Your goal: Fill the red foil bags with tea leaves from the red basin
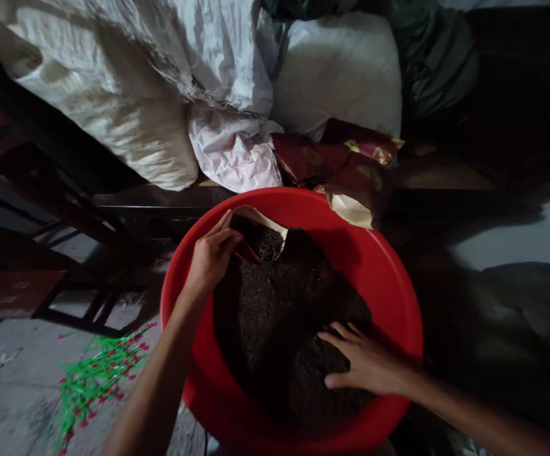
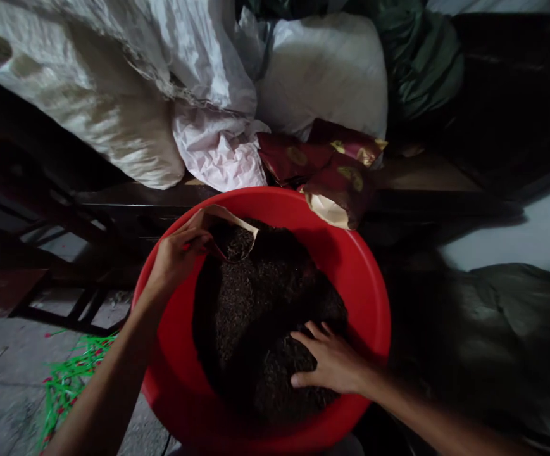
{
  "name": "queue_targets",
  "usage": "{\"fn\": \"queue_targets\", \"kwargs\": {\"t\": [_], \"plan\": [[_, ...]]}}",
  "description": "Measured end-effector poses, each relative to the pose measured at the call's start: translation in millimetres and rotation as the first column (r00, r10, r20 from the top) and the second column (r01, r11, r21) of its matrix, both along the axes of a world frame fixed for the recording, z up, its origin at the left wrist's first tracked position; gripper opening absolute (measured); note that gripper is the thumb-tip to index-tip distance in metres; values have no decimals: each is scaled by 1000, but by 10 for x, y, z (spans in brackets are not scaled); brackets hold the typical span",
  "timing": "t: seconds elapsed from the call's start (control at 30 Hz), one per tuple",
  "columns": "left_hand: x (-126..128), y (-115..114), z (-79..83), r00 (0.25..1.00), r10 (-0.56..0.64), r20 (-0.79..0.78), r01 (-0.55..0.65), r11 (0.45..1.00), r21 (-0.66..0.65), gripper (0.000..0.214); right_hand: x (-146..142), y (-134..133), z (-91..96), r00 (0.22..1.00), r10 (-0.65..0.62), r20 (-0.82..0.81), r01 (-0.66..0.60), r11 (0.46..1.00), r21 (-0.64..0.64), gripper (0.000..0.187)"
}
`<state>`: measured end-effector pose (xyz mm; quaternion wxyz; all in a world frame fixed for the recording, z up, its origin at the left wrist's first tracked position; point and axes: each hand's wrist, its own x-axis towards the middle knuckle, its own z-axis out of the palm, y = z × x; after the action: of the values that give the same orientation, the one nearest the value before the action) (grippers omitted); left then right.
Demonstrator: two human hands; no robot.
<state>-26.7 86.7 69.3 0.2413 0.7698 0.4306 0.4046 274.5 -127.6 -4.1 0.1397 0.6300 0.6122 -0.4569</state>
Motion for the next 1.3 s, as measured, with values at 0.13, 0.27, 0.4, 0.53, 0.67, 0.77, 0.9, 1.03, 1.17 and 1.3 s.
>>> {"fn": "queue_targets", "kwargs": {"t": [0.13,0.27,0.4,0.53,0.67,0.77,0.9,1.03,1.17,1.3], "plan": [[22,4,5,1000,-6,-1,6,1000,-24,18,-12,-9,-65,992,-123,-16,124,975,184,71],[31,-2,2,994,-106,5,107,993,-51,19,-136,325,232,942,-78,-326,206,901,381,40],[6,14,-7,985,-173,14,174,983,-65,17,-447,1007,893,786,100,-610,414,648,639,27],[-14,-5,-31,983,-169,67,174,982,-68,18,-729,1620,1257,813,132,-567,443,490,751,47],[-65,-29,-112,990,-75,120,90,988,-123,17,-758,1798,1091,904,-148,-401,427,301,853,68],[-94,-37,-139,990,-53,128,68,990,-121,16,-673,1839,869,962,-231,-146,250,528,812,42],[-65,-88,31,991,-30,133,39,997,-67,18,-505,2021,917,983,-173,-56,147,576,804,47],[13,-203,287,971,150,183,-145,989,-42,23,-369,2157,1284,962,-225,-154,234,395,888,38],[89,-267,305,966,220,139,-225,974,26,27,-373,2016,1269,874,-37,-485,466,352,812,57],[17,-288,224,972,224,72,-229,971,73,28,-314,1756,680,741,105,-663,599,343,724,84]]}}
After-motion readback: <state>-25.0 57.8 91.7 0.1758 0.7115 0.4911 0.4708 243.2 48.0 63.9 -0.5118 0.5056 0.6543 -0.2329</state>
